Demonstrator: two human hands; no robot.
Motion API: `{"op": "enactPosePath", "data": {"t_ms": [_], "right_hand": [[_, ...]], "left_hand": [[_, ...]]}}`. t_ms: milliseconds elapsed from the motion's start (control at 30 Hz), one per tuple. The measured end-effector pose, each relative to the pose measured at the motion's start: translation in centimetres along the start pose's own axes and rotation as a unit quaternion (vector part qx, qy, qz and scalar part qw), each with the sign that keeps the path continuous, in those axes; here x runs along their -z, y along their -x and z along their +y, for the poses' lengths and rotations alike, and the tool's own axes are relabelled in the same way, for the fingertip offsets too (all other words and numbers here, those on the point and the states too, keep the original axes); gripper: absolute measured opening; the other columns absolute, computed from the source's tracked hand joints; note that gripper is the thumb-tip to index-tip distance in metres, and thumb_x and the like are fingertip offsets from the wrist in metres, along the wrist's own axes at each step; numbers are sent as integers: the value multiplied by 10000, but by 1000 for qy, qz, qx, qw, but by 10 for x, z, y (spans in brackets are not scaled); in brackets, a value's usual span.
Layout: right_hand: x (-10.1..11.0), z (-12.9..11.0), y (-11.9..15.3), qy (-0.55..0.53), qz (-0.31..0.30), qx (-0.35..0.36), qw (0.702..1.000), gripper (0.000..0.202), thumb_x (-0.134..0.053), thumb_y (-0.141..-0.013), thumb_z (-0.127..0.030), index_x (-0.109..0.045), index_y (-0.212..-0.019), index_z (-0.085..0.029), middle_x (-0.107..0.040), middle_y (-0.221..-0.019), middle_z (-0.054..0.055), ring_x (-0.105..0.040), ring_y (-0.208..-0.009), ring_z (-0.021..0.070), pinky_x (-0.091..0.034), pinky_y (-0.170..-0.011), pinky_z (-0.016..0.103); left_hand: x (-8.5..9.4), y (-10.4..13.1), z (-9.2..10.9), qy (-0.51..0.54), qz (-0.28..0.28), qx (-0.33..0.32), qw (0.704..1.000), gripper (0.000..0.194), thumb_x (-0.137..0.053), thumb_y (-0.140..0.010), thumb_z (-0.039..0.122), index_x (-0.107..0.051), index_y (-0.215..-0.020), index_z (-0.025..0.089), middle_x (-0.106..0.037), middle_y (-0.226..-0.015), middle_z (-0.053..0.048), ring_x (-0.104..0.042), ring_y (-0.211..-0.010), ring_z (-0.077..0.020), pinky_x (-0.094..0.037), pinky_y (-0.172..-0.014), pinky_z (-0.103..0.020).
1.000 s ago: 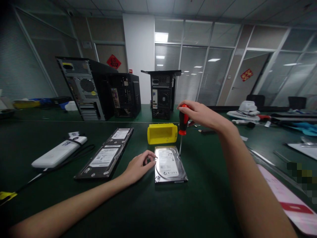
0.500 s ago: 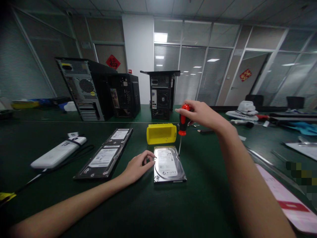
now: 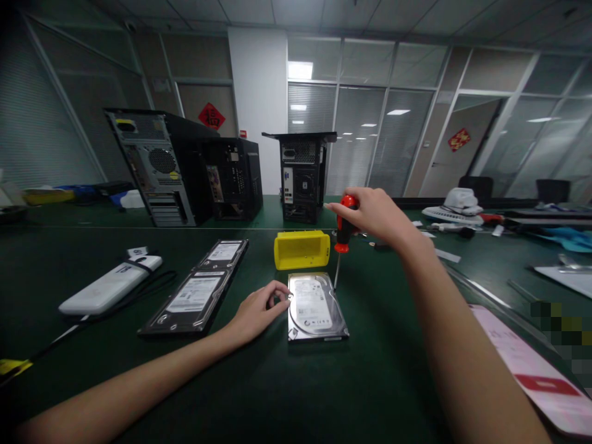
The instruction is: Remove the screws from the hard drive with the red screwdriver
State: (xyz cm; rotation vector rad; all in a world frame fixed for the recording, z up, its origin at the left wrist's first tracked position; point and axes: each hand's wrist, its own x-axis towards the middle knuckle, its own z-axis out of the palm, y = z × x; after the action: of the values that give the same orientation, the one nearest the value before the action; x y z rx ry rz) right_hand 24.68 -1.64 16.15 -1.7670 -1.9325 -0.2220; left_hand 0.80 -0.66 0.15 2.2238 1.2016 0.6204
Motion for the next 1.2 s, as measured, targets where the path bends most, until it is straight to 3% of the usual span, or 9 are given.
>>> {"op": "enactPosePath", "data": {"t_ms": [200,333,533,933,1200], "right_hand": [[-8,-3,-4,21,39,43,998,417,-471,-792,-602,-576,-781,-199,-603,-635,27,-544,-542,150,-385,-547,282],[-9,-5,-3,-10,24,56,998,406,-420,-829,-573,-565,-794,-196,-581,-629,24,-534,-540,147,-384,-531,276],[-4,-2,1,-104,-34,49,993,292,-385,-874,-439,-536,-961,-204,-606,-746,30,-543,-505,132,-424,-517,281],[-3,-3,1,-74,-31,41,996,415,-470,-805,-566,-581,-990,-212,-617,-738,34,-526,-493,127,-422,-512,286],[-2,1,3,-99,-45,40,993,333,-395,-861,-428,-549,-1066,-216,-621,-783,40,-558,-525,142,-452,-529,293]], "left_hand": [[0,0,0,3,5,1,1000,259,-466,-833,385,-562,-1019,233,-646,-944,7,-572,-840,-161,-427,-763,-287],[-1,-1,-1,4,6,1,1000,266,-465,-833,392,-565,-1021,233,-647,-940,6,-573,-838,-160,-425,-760,-284],[-1,-1,-1,6,10,-5,1000,255,-472,-829,377,-565,-1014,228,-649,-926,7,-570,-814,-159,-419,-751,-282],[0,-1,-1,6,2,-2,1000,264,-464,-832,392,-557,-1024,237,-652,-942,7,-572,-830,-160,-428,-767,-284],[1,0,0,6,-2,-1,1000,281,-457,-836,407,-555,-1038,237,-647,-954,6,-568,-846,-164,-428,-767,-293]]}}
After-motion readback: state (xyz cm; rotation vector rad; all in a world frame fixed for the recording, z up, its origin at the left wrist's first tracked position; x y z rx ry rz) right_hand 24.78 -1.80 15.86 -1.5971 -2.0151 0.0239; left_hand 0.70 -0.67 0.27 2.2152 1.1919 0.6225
